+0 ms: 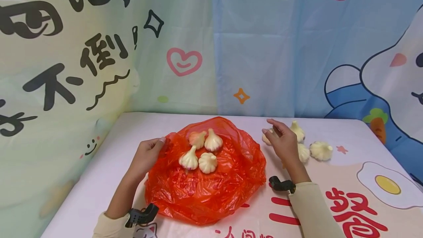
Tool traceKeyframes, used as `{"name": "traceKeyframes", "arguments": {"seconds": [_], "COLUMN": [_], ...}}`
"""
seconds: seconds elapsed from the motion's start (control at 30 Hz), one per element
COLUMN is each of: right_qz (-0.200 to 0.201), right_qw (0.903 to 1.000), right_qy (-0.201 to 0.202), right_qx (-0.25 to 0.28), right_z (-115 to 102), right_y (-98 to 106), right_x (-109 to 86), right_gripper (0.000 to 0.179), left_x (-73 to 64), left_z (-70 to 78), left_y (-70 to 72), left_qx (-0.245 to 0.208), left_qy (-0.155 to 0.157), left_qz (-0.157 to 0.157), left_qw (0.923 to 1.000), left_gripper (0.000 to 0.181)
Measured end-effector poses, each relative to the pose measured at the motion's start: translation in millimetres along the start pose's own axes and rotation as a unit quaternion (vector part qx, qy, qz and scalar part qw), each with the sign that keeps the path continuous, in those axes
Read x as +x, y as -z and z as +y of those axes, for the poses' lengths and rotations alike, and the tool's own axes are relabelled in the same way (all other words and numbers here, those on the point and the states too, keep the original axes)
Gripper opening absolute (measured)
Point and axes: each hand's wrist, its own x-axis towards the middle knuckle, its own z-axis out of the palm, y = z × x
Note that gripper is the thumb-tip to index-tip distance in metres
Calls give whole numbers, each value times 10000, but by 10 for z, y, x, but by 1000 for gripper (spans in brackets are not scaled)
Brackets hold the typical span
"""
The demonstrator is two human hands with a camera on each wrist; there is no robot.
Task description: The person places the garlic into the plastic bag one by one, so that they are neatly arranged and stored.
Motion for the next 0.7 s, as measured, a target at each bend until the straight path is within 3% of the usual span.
{"name": "traceKeyframes", "arguments": {"seconds": [0.17, 0.43, 0.7], "right_qz": [-58, -14, 147], "right_qw": [9995, 9990, 9981], "right_qy": [-273, 12, -147], "right_qx": [-126, -448, -575], "right_z": [70, 83, 93], "right_y": [-11, 34, 46], "right_x": [0, 26, 17], "right_gripper": [43, 25, 27], "left_x": [1, 5, 10], "left_z": [0, -15, -36], "left_y": [-1, -13, -26], "left_qx": [-23, 16, 82], "left_qy": [-6, -21, -32], "left_qz": [-11, 14, 38], "left_qw": [10000, 10000, 10000], "left_gripper": [44, 43, 45]}}
